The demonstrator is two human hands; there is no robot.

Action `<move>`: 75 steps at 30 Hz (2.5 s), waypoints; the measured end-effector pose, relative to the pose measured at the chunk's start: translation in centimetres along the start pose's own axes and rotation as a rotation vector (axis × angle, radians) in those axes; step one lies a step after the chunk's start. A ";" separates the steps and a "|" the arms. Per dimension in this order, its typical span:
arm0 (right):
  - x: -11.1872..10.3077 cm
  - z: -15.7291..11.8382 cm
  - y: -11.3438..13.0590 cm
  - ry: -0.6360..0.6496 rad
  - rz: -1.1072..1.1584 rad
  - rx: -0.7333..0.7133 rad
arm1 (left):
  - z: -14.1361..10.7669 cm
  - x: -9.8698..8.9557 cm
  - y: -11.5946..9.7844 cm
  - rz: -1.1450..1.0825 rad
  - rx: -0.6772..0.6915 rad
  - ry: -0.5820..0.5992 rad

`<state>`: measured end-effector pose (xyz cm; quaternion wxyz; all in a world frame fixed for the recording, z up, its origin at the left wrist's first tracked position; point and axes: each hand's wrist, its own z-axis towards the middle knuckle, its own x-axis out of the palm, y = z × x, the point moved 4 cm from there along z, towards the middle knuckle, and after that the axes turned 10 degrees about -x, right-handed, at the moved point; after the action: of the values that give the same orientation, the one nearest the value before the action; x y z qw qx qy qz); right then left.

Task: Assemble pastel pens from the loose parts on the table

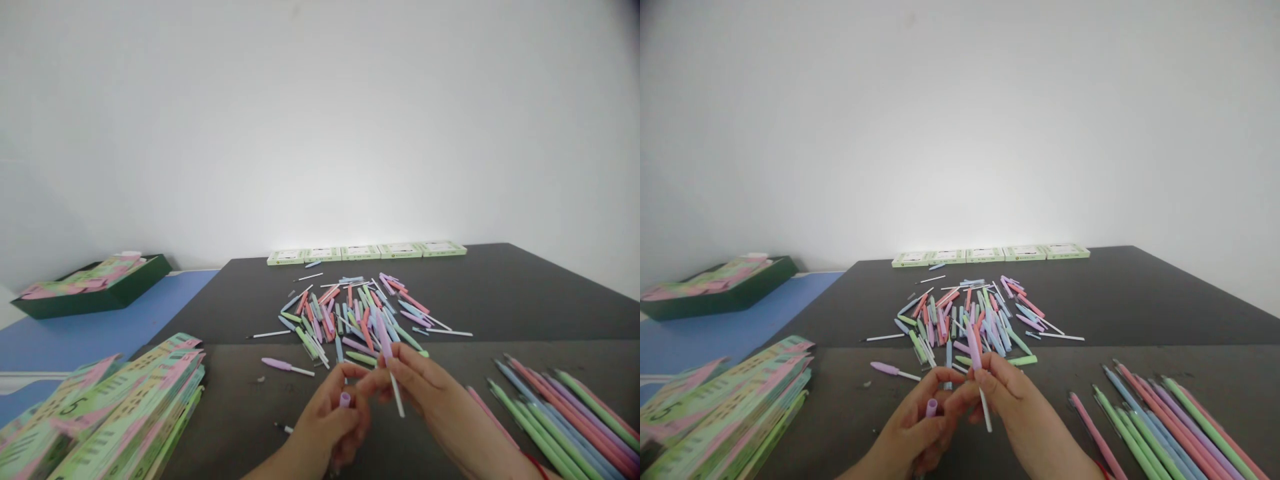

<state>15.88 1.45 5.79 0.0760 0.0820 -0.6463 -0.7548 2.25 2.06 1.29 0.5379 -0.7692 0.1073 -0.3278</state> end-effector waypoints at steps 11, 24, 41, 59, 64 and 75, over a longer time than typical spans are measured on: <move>2.9 1.3 2.0 -0.052 -0.117 -0.205 | -0.8 0.3 -0.7 0.038 0.142 0.096; 3.4 -2.3 3.7 0.026 -0.122 -0.413 | -2.6 1.4 -0.8 0.426 0.261 0.131; 3.0 -1.8 2.1 0.078 -0.247 -0.534 | -2.2 1.4 -0.5 0.491 0.385 0.016; 2.8 0.2 -3.7 -0.007 -0.193 -0.272 | -0.8 0.7 -1.4 0.131 -0.015 -0.075; 2.5 0.4 -4.2 -0.019 -0.186 -0.223 | 0.1 0.3 -0.4 -0.033 -0.118 -0.112; -1.2 -0.3 -2.6 -0.070 -0.363 -0.229 | 0.0 -1.0 -1.1 0.391 -0.140 -0.153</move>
<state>17.14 1.83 3.24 -0.0749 0.1614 -0.5333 -0.8270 1.29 3.04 1.89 0.5432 -0.7919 0.2355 -0.1497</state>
